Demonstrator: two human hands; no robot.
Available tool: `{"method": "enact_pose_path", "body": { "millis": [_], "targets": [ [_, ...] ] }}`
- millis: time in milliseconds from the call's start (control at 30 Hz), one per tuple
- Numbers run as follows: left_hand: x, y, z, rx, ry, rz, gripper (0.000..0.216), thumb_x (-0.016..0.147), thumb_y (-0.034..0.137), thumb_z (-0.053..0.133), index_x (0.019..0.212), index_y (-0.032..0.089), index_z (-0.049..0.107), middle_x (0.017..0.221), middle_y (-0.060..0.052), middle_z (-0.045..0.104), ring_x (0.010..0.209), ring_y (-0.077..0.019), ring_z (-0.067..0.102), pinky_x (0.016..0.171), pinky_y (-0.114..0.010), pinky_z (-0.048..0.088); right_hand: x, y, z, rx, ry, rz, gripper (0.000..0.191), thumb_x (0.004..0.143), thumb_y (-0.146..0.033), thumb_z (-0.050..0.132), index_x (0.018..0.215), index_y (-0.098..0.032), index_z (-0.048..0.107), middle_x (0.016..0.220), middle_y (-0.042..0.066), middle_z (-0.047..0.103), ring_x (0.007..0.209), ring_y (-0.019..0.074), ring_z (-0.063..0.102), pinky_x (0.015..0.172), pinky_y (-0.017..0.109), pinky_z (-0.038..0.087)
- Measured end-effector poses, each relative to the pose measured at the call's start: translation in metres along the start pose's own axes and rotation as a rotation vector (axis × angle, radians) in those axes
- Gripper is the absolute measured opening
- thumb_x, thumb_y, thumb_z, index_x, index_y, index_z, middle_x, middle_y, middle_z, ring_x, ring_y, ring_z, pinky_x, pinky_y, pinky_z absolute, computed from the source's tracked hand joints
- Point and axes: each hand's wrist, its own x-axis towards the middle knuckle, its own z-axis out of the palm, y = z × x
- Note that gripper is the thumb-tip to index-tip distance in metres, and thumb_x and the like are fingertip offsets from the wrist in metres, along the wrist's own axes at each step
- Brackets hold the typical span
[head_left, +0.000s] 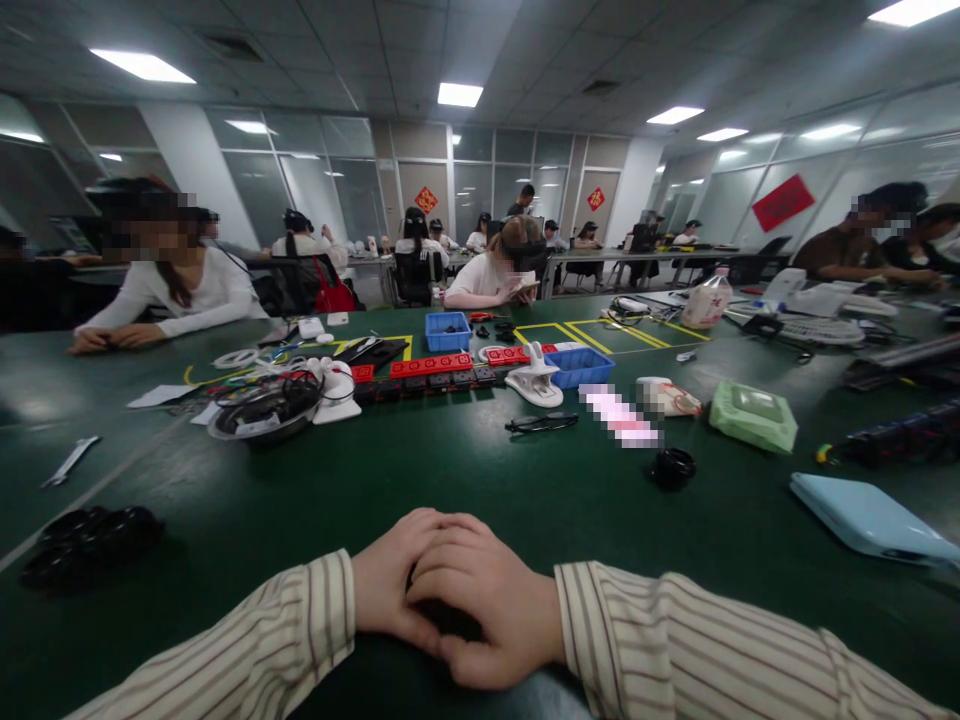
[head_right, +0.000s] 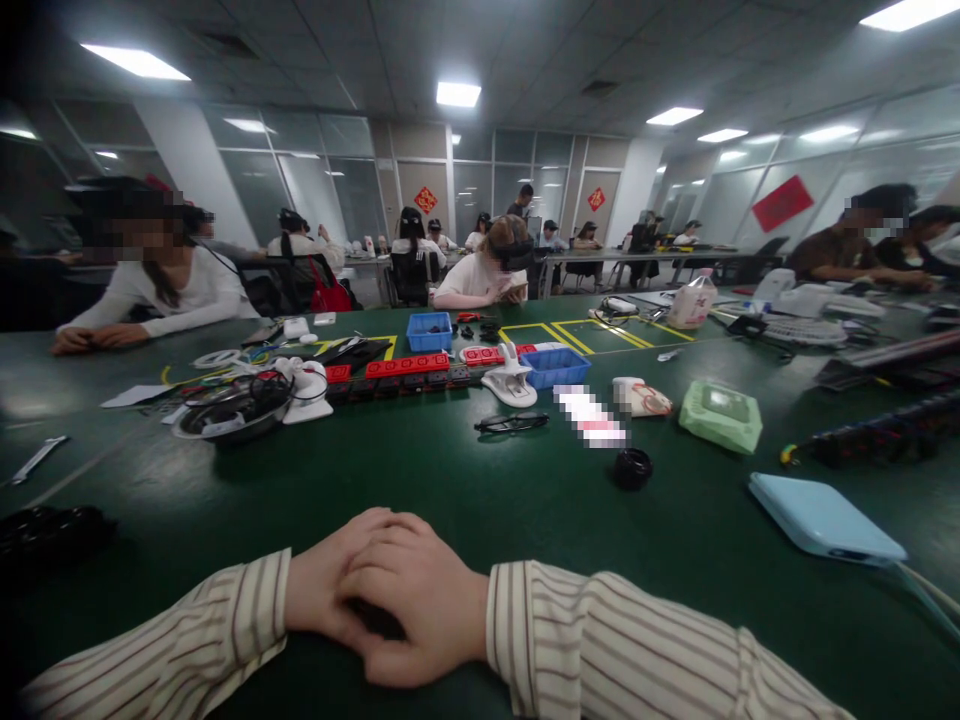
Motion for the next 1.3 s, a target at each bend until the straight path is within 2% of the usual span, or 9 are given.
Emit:
{"method": "enact_pose_path", "body": {
  "millis": [100, 233, 467, 567, 733, 900, 1067, 1200, 1300],
  "targets": [
    [-0.001, 0.001, 0.0, -0.029, 0.049, -0.028, 0.082, 0.045, 0.057, 0.072, 0.114, 0.02, 0.046, 0.113, -0.007, 0.049, 0.104, -0.0275, 0.044, 0.097, -0.042, 0.03, 0.0, 0.001, -0.001, -0.007, 0.104, 0.098, 0.041, 0.072, -0.05, 0.046, 0.096, -0.017, 0.048, 0.093, 0.006, 0.056, 0.09, 0.0181, 0.048, 0.086, 0.036, 0.032],
    [-0.001, 0.006, 0.002, -0.018, 0.083, -0.049, 0.08, 0.042, 0.059, 0.072, 0.107, 0.019, 0.05, 0.105, -0.007, 0.051, 0.096, -0.0262, 0.047, 0.092, -0.042, 0.036, -0.002, 0.003, 0.004, -0.086, 0.133, 0.236, 0.059, 0.065, -0.07, 0.047, 0.089, -0.016, 0.049, 0.084, 0.006, 0.053, 0.078, 0.018, 0.045, 0.074, 0.034, 0.035],
    [-0.002, 0.013, 0.003, 0.176, 0.05, -0.152, 0.065, 0.049, 0.055, 0.071, 0.1, 0.02, 0.054, 0.102, -0.006, 0.053, 0.097, -0.0264, 0.047, 0.101, -0.053, 0.02, -0.001, -0.002, 0.005, -0.252, 0.002, 0.364, 0.041, 0.067, -0.055, 0.057, 0.08, -0.017, 0.049, 0.082, 0.003, 0.051, 0.076, 0.0165, 0.043, 0.071, 0.032, 0.033],
    [-0.002, 0.012, 0.004, 0.197, 0.056, -0.171, 0.053, 0.053, 0.048, 0.07, 0.094, 0.019, 0.056, 0.097, -0.005, 0.054, 0.094, -0.0239, 0.048, 0.101, -0.051, 0.021, 0.0, -0.006, 0.001, -0.236, -0.027, 0.326, 0.034, 0.07, -0.047, 0.056, 0.083, -0.017, 0.049, 0.084, 0.003, 0.052, 0.078, 0.0164, 0.043, 0.071, 0.031, 0.033],
    [0.0, 0.007, 0.003, 0.152, 0.015, -0.092, 0.039, 0.052, 0.034, 0.07, 0.087, 0.02, 0.06, 0.092, -0.003, 0.052, 0.089, -0.0221, 0.048, 0.089, -0.039, 0.037, -0.002, -0.005, 0.001, -0.139, -0.044, 0.128, 0.023, 0.064, -0.025, 0.049, 0.086, -0.016, 0.051, 0.086, 0.004, 0.055, 0.083, 0.0169, 0.046, 0.078, 0.033, 0.034],
    [0.0, 0.005, 0.001, 0.082, 0.015, -0.037, 0.06, 0.054, 0.044, 0.068, 0.107, 0.021, 0.054, 0.101, -0.005, 0.051, 0.094, -0.0242, 0.048, 0.088, -0.038, 0.039, -0.001, 0.0, 0.001, -0.032, -0.106, -0.068, 0.027, 0.062, -0.022, 0.041, 0.086, -0.017, 0.052, 0.085, 0.003, 0.056, 0.087, 0.0151, 0.049, 0.095, 0.036, 0.026],
    [-0.001, 0.005, 0.0, 0.068, 0.016, 0.02, 0.072, 0.056, 0.054, 0.067, 0.117, 0.023, 0.046, 0.117, -0.007, 0.047, 0.107, -0.0279, 0.042, 0.098, -0.044, 0.029, 0.0, -0.001, -0.002, 0.012, 0.037, -0.016, 0.035, 0.072, -0.038, 0.044, 0.099, -0.016, 0.049, 0.097, 0.007, 0.056, 0.096, 0.0184, 0.047, 0.092, 0.036, 0.03],
    [-0.002, 0.004, 0.0, 0.051, 0.054, -0.042, 0.077, 0.051, 0.06, 0.068, 0.113, 0.019, 0.047, 0.11, -0.009, 0.049, 0.101, -0.0273, 0.045, 0.093, -0.042, 0.036, -0.001, -0.004, -0.002, -0.009, 0.153, 0.146, 0.048, 0.078, -0.058, 0.036, 0.097, -0.015, 0.049, 0.092, 0.008, 0.055, 0.087, 0.0193, 0.047, 0.079, 0.035, 0.036],
    [-0.003, 0.009, 0.0, 0.092, 0.062, -0.075, 0.081, 0.049, 0.064, 0.066, 0.113, 0.019, 0.046, 0.11, -0.009, 0.049, 0.1, -0.0279, 0.045, 0.096, -0.047, 0.031, -0.003, -0.003, 0.002, -0.058, 0.181, 0.256, 0.058, 0.076, -0.067, 0.03, 0.091, -0.015, 0.049, 0.086, 0.008, 0.053, 0.079, 0.0189, 0.045, 0.073, 0.035, 0.036]
  ]
}}
